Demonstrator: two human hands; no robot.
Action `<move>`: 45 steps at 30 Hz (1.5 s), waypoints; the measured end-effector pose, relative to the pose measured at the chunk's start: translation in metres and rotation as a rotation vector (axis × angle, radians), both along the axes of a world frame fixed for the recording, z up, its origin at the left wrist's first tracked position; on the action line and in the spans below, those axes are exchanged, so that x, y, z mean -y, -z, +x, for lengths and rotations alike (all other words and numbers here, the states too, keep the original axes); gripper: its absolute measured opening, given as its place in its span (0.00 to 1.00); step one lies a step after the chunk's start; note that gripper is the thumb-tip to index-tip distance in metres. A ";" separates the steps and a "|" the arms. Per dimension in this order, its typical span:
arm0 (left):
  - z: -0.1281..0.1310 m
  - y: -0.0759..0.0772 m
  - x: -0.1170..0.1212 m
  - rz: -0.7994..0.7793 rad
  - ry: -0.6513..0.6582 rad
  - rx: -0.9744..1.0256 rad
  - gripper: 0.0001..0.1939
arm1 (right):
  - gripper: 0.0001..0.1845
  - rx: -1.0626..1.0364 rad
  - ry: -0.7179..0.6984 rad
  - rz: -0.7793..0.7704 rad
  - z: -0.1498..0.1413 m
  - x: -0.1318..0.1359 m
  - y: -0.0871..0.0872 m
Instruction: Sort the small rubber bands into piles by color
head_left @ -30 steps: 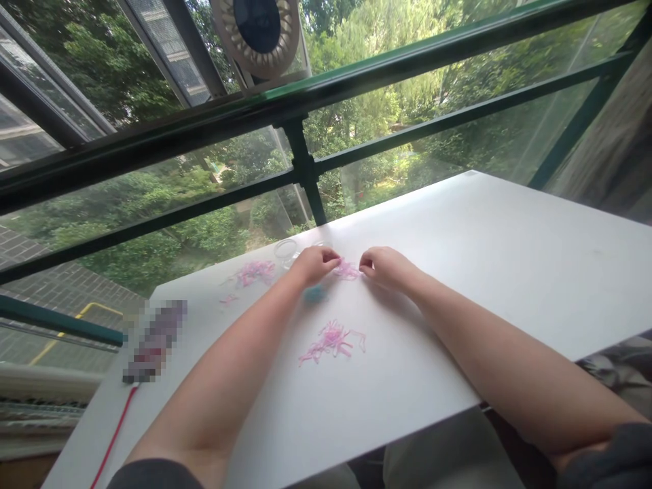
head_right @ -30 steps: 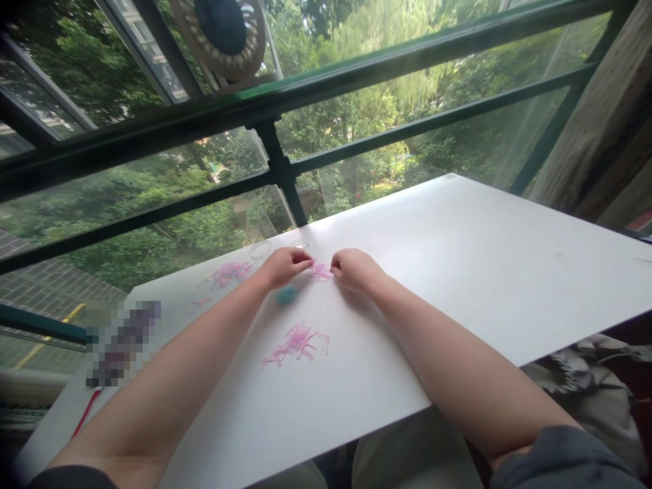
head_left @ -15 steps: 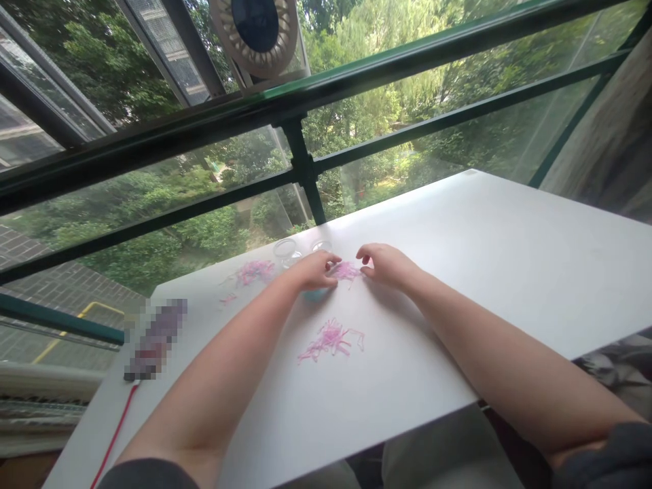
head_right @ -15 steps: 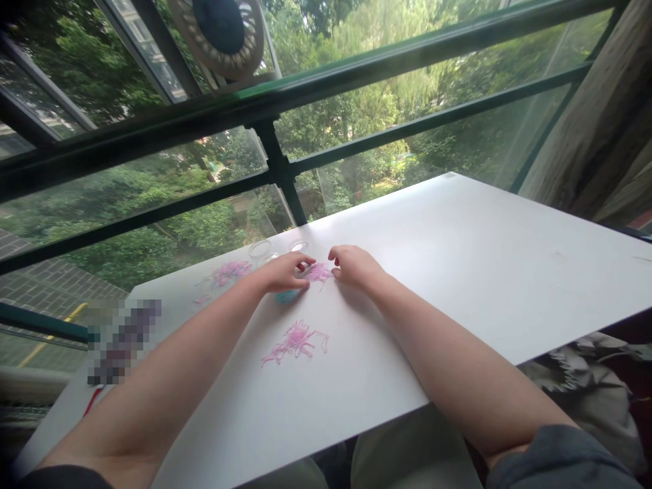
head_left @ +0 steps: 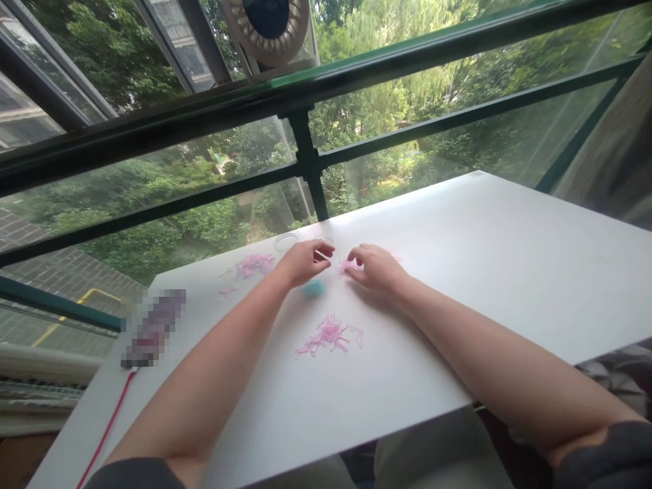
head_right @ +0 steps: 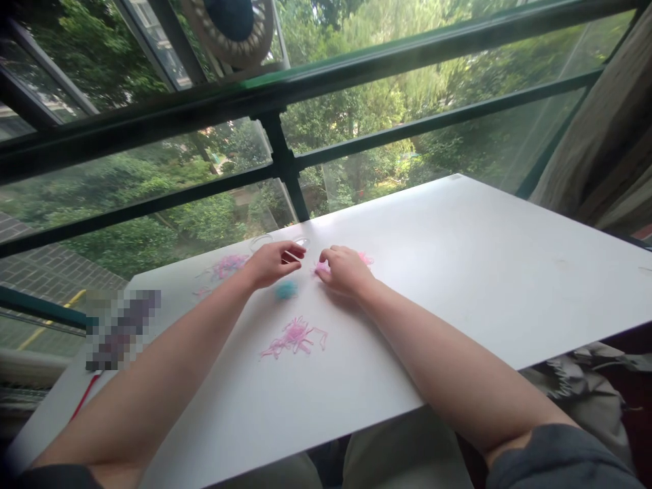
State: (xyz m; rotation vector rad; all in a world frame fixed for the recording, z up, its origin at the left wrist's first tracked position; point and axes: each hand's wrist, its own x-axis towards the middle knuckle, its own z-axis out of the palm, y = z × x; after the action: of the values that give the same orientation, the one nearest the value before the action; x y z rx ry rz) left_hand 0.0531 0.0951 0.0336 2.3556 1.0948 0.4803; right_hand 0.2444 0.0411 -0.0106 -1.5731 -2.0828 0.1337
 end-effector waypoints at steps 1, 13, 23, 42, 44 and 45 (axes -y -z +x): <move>-0.008 -0.004 0.007 0.016 -0.022 0.022 0.15 | 0.10 -0.026 -0.007 0.014 0.001 0.002 -0.003; -0.079 0.007 0.123 -0.031 -0.102 -0.185 0.13 | 0.12 0.053 -0.565 -0.407 -0.013 0.041 -0.017; -0.077 0.020 0.122 0.016 -0.018 -0.256 0.06 | 0.14 0.046 -0.553 -0.408 -0.016 0.041 -0.016; -0.061 0.032 0.116 0.064 -0.072 -0.039 0.08 | 0.07 -0.035 -0.530 -0.375 -0.021 0.042 -0.010; -0.057 0.034 0.114 0.084 -0.060 -0.032 0.09 | 0.07 -0.059 -0.547 -0.368 -0.022 0.043 -0.010; -0.054 0.034 0.112 0.094 -0.049 -0.033 0.10 | 0.07 -0.072 -0.556 -0.364 -0.022 0.043 -0.010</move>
State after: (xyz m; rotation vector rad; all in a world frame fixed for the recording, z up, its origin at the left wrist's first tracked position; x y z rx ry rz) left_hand -0.0009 -0.0172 -0.0007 2.4306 1.1708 0.5222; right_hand 0.2220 -0.0022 -0.0008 -1.0992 -2.4821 0.7896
